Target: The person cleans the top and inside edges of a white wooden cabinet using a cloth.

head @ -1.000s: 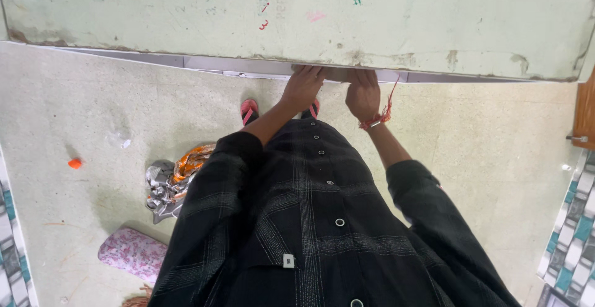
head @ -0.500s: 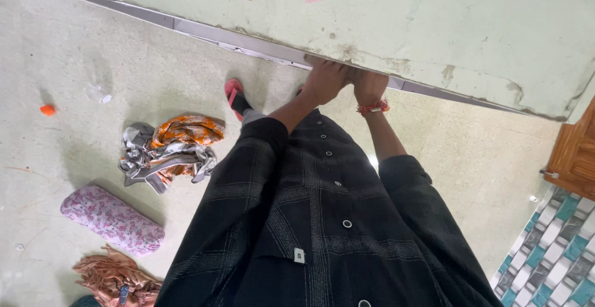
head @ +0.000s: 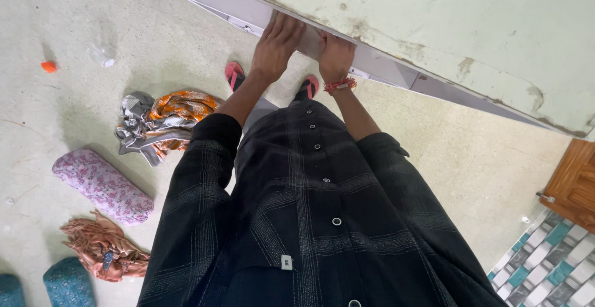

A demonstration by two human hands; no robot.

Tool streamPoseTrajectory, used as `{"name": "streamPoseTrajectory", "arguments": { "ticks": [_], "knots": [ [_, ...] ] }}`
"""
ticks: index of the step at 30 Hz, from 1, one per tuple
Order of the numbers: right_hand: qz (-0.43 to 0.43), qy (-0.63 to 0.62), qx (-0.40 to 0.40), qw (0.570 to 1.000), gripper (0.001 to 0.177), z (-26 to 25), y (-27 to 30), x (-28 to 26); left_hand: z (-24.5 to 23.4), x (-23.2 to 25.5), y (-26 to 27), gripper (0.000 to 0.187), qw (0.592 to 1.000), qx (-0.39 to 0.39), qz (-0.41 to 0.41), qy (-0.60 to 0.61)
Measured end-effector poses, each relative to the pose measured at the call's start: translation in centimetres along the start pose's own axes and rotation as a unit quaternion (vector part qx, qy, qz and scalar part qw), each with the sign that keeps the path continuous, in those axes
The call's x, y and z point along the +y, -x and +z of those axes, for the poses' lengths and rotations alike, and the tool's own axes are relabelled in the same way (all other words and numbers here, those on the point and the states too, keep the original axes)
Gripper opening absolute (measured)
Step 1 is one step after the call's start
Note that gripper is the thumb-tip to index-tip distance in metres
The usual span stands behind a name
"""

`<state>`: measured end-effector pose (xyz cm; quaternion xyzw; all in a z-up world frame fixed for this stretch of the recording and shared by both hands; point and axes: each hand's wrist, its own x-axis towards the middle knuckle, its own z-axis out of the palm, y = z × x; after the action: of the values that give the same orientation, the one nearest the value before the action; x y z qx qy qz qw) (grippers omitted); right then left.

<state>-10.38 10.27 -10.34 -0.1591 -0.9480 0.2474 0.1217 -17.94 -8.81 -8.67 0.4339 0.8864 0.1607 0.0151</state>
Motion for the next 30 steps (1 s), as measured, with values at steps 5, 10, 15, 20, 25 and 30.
{"name": "streamPoseTrajectory", "arguments": {
  "ticks": [5,10,15,20,25,30],
  "knots": [
    [-0.125,0.022,0.129,0.984,0.019,-3.6,2.9,6.8,3.9,8.1,-4.3,0.059,0.995,-0.042,0.048,0.071],
    [0.074,0.077,0.072,0.992,0.025,-10.1,7.1,11.6,6.5,14.7,-6.1,0.047,0.984,0.040,0.120,0.129],
    [0.036,0.112,0.115,0.986,0.020,-7.5,4.6,8.8,6.1,11.5,-6.1,0.048,0.993,0.041,0.094,0.062],
    [-0.025,-0.003,0.082,0.996,0.021,-0.9,2.1,-1.9,1.3,1.4,1.2,0.061,0.998,0.042,0.004,0.040],
    [-0.045,-0.046,0.026,0.998,0.022,2.5,1.3,-8.7,-1.8,-3.0,5.7,0.059,0.998,0.046,-0.027,0.024],
    [0.010,0.011,0.089,0.996,0.020,1.1,2.2,-6.0,0.5,-2.2,1.8,0.069,0.999,0.035,0.023,0.022]
  ]
}}
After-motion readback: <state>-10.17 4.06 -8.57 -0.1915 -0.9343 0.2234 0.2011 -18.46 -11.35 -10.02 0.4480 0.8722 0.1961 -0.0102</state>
